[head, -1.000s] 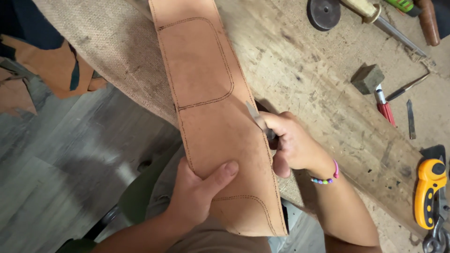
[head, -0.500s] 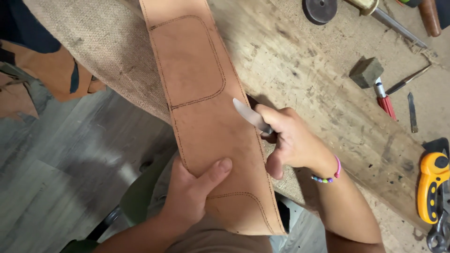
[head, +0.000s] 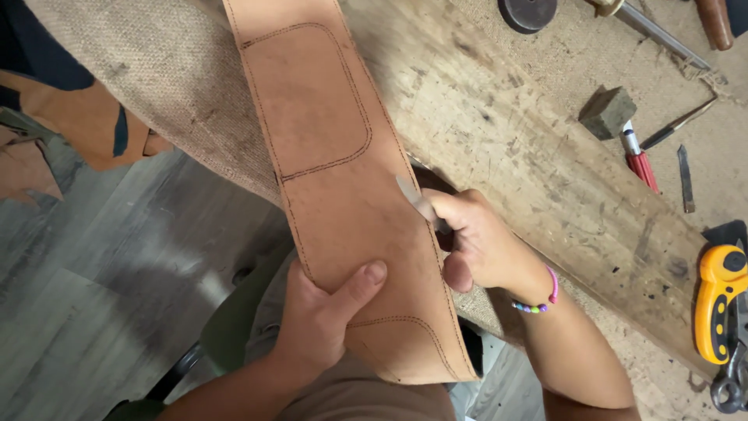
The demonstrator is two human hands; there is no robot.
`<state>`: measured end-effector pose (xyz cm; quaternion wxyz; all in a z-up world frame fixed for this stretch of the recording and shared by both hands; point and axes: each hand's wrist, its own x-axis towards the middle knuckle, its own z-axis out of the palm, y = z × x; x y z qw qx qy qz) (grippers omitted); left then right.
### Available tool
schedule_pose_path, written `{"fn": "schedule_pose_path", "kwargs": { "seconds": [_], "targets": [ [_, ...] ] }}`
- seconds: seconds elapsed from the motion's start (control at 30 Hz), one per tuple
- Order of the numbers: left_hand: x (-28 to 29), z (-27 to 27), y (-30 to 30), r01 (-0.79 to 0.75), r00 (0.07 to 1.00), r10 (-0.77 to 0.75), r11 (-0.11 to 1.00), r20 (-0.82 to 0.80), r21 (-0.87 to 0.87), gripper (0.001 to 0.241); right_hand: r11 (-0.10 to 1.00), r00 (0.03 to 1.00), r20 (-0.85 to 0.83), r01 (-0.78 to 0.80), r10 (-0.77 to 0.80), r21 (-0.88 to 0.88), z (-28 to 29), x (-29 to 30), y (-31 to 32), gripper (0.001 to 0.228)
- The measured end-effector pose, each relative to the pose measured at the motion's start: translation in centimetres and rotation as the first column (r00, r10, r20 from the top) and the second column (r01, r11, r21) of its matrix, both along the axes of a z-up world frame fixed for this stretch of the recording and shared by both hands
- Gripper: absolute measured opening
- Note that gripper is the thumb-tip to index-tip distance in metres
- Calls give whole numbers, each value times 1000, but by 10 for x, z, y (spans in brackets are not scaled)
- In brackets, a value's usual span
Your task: Shaping and trimming a leather strap using a file, knife, and scissors on a workbench
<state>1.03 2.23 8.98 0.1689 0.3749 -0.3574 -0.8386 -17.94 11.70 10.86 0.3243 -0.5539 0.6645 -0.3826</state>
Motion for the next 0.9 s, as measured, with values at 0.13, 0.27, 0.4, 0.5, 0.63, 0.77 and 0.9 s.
{"fn": "schedule_pose_path", "kwargs": {
  "seconds": [0.13, 0.27, 0.4, 0.5, 0.63, 0.77, 0.9],
  "targets": [
    [1, 1, -2, 26, 999, -27, 999, -26, -37, 31, 1000, 1000, 8, 4, -4, 19, -3, -3, 5, 84],
    [1, 3, -3, 23, 999, -24, 999, -44, -24, 34, 998, 970, -242, -8, 21, 58, -6, -6, 7, 119],
    [-2, 6, -3, 25, 999, -25, 1000, -39, -10, 36, 1000, 985, -169, 22, -20, 10, -7, -3, 9, 97],
    [-3, 2, 0, 1, 999, -4, 999, -54, -51, 30, 998, 998, -18, 54, -54, 38, -2, 2, 7, 85],
    [-5, 2, 1, 3, 998, -8, 997, -67, -73, 34, 996, 997, -3, 78, -78, 36, -7, 2, 12, 86],
    [-5, -4, 3, 17, 998, -24, 992, -53, -124, 32, 998, 995, 79, 53, -56, 34, -10, 3, 15, 87],
    [-9, -1, -3, 34, 998, -29, 995, 50, -90, 39, 998, 984, 176, 47, -40, -35, -11, 9, 17, 77]
  ]
}}
